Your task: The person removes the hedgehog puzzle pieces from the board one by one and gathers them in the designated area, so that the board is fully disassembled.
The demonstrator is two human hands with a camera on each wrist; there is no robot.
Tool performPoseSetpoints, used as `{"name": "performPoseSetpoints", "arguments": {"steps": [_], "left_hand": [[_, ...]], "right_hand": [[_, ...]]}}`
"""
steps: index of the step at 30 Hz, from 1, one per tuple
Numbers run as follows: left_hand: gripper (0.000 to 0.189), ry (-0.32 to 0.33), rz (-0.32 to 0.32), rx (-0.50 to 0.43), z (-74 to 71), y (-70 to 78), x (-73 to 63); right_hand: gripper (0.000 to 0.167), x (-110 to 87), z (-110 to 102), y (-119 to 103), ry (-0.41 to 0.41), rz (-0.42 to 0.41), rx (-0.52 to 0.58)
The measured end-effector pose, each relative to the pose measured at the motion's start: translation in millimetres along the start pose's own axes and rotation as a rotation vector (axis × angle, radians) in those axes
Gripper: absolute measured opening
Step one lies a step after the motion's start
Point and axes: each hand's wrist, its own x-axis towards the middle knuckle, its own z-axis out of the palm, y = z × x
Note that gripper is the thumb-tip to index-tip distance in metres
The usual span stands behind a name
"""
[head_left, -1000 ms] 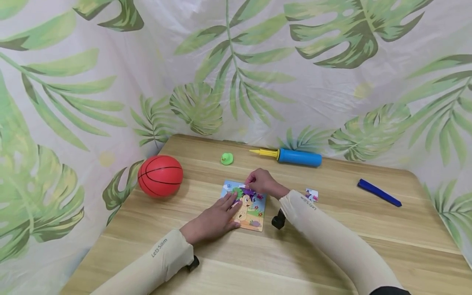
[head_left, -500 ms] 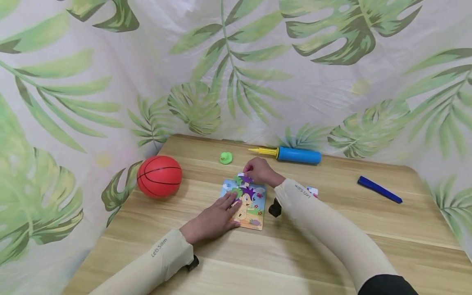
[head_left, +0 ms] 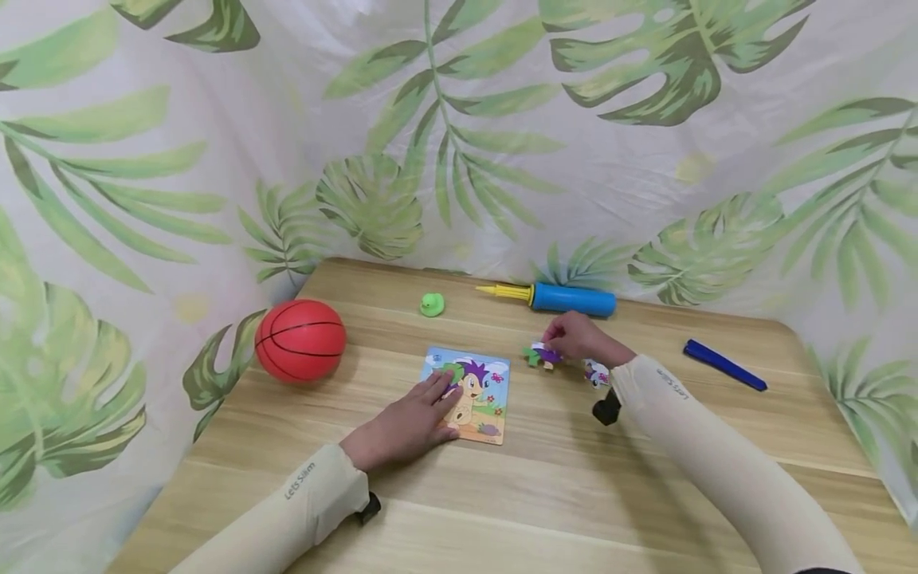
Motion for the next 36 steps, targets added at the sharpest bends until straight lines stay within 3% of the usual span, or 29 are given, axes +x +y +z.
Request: {"name": "performPoseSetpoints", "arguments": {"steps": [5, 10, 20, 24, 36], "left_hand": [[0.071, -0.02, -0.011, -0.022, -0.9, -1.3, -0.8], [0.071, -0.017, -0.008, -0.046, -2.6, -0.3, -2.6], [0.071, -0.018, 0.004, -0.026, -2.5, -1.9, -2.9], [0.072, -0.015, 0.002, 0.004, -1.8, -3.3, -2.8], [0.072, 0.022, 0.031, 0.086, -6.8, -3.9, -2.6]], "right_hand": [[0.008, -11.8, -5, 22, -0.031, -0.007, 0.021], [0.008, -15.8, -3, 30, -0.024, 0.01, 0.025], [0.012, -14.1, 2, 35, 0.138, 0.018, -0.05], [0.013, -13.5, 2, 26, 0.18, -0.013, -0.051], [0.012, -7.0, 15, -33, 0.152, -0.164, -0.065]]}}
